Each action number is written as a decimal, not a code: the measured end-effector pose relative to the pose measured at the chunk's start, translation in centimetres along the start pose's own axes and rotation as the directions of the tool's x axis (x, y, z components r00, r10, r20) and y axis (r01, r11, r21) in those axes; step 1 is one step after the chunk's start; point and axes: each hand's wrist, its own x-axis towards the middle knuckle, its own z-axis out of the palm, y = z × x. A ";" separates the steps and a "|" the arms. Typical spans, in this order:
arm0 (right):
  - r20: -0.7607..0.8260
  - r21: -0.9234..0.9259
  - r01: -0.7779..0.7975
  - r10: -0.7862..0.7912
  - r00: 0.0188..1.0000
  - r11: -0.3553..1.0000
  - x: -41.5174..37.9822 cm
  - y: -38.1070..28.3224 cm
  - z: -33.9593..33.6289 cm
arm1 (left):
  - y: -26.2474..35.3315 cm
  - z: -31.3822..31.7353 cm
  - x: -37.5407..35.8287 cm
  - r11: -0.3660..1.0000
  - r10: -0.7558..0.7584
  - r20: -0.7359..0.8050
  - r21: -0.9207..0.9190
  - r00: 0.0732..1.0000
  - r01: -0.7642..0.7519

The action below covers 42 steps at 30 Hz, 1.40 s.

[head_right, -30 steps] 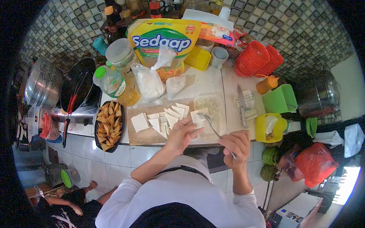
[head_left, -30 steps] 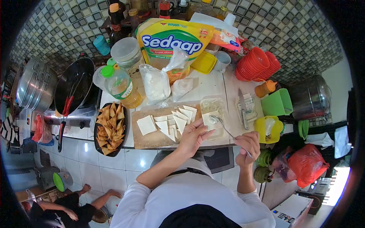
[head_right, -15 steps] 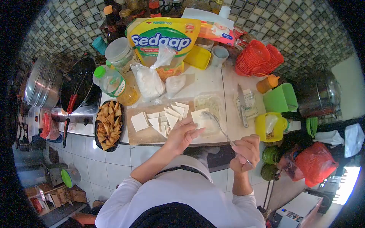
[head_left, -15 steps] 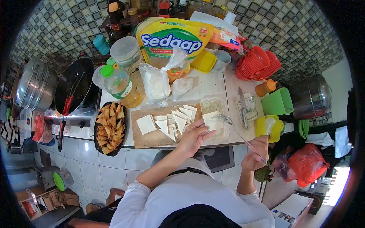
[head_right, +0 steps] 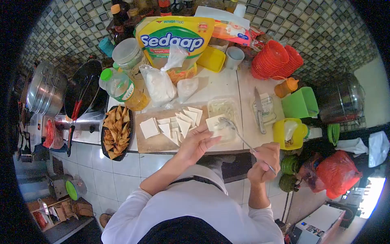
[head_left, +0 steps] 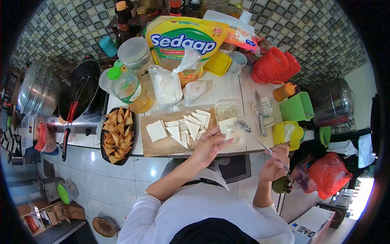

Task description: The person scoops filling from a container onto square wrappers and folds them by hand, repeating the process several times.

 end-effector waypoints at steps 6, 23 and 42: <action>-0.140 0.048 -0.128 0.133 0.981 0.991 0.1 -0.4 0.8 | -0.9 -0.9 0.3 0.998 -0.026 -0.001 -0.049 1.000 0.026; -0.131 0.122 -0.757 0.767 0.629 0.642 -7.0 8.9 0.9 | -0.1 -1.8 -0.4 0.994 0.049 -0.120 -0.087 0.992 -0.060; 0.404 -0.380 0.143 0.025 0.914 0.914 -1.8 2.3 4.7 | -1.4 -0.8 -0.6 0.984 0.143 0.068 -0.115 0.987 -0.134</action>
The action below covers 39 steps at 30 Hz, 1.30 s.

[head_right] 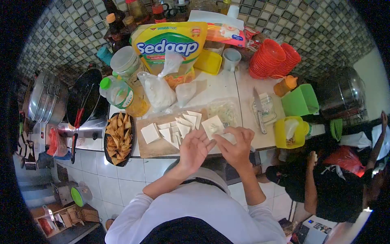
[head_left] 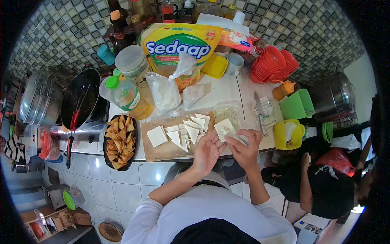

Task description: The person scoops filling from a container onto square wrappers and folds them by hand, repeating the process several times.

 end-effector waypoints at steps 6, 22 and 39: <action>-0.003 0.081 -0.017 0.018 1.000 0.997 0.3 0.1 0.5 | -0.3 -0.5 0.1 0.999 0.049 -0.028 0.004 0.998 -0.049; 0.122 0.457 -0.387 0.374 0.919 0.801 1.4 -1.9 1.0 | -1.5 -1.6 0.0 0.917 0.220 -0.032 0.347 0.975 -0.196; 0.138 0.537 -0.313 0.284 0.949 0.783 3.5 -5.5 6.1 | 1.7 -3.4 -3.2 0.860 0.476 -0.279 0.344 0.834 -0.376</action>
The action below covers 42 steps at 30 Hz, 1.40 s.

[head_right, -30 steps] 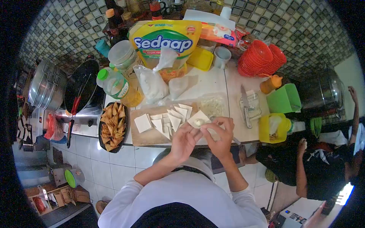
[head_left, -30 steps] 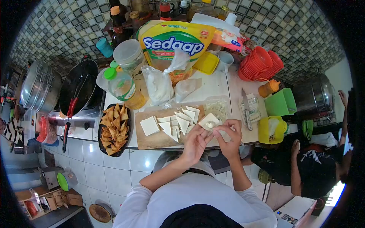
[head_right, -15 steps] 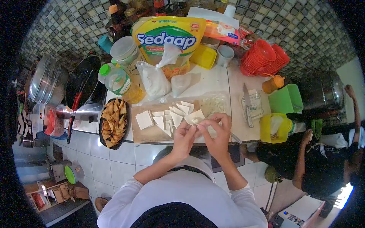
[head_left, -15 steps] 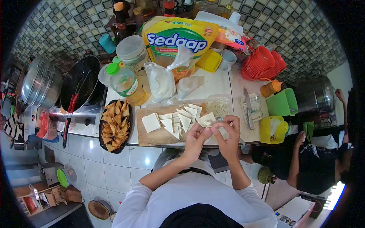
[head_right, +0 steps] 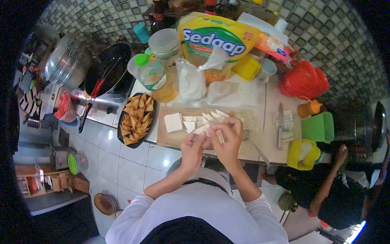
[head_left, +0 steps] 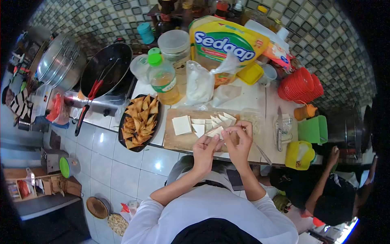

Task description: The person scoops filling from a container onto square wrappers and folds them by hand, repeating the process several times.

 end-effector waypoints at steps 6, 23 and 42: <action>0.169 0.156 -0.090 0.064 0.984 0.984 0.8 -1.4 2.6 | 2.2 -1.1 -0.7 0.995 0.091 -0.127 0.055 0.988 -0.084; 0.589 0.265 -0.034 -0.134 0.797 0.964 1.0 -4.1 6.9 | 6.6 -6.8 -3.1 0.982 0.186 -0.196 -0.006 0.963 -0.191; 0.536 0.331 -0.121 -0.081 0.841 0.936 1.2 -2.2 5.1 | 4.2 -4.6 -3.6 0.957 0.118 -0.123 0.279 0.985 -0.080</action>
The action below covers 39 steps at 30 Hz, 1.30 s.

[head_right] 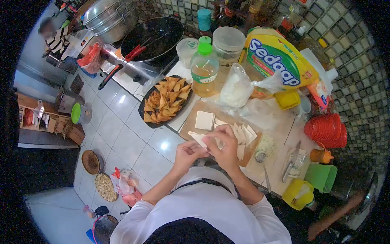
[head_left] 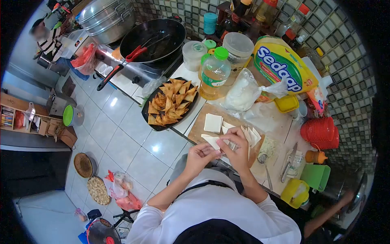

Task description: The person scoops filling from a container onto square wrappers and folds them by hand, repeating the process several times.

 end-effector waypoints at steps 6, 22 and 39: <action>0.028 0.041 -0.010 0.009 1.000 0.999 -0.4 0.3 -0.7 | -0.8 1.2 -0.5 0.998 -0.012 -0.020 -0.058 1.000 0.011; -0.148 -0.710 -0.068 -0.054 0.988 0.701 -0.6 2.3 -5.9 | 1.9 -1.3 6.0 0.028 0.611 0.116 0.985 0.783 -0.168; -0.255 -0.515 -0.180 0.051 0.966 0.838 -5.4 0.5 -12.1 | 1.4 -1.4 6.9 0.099 0.727 0.182 0.926 0.662 -0.363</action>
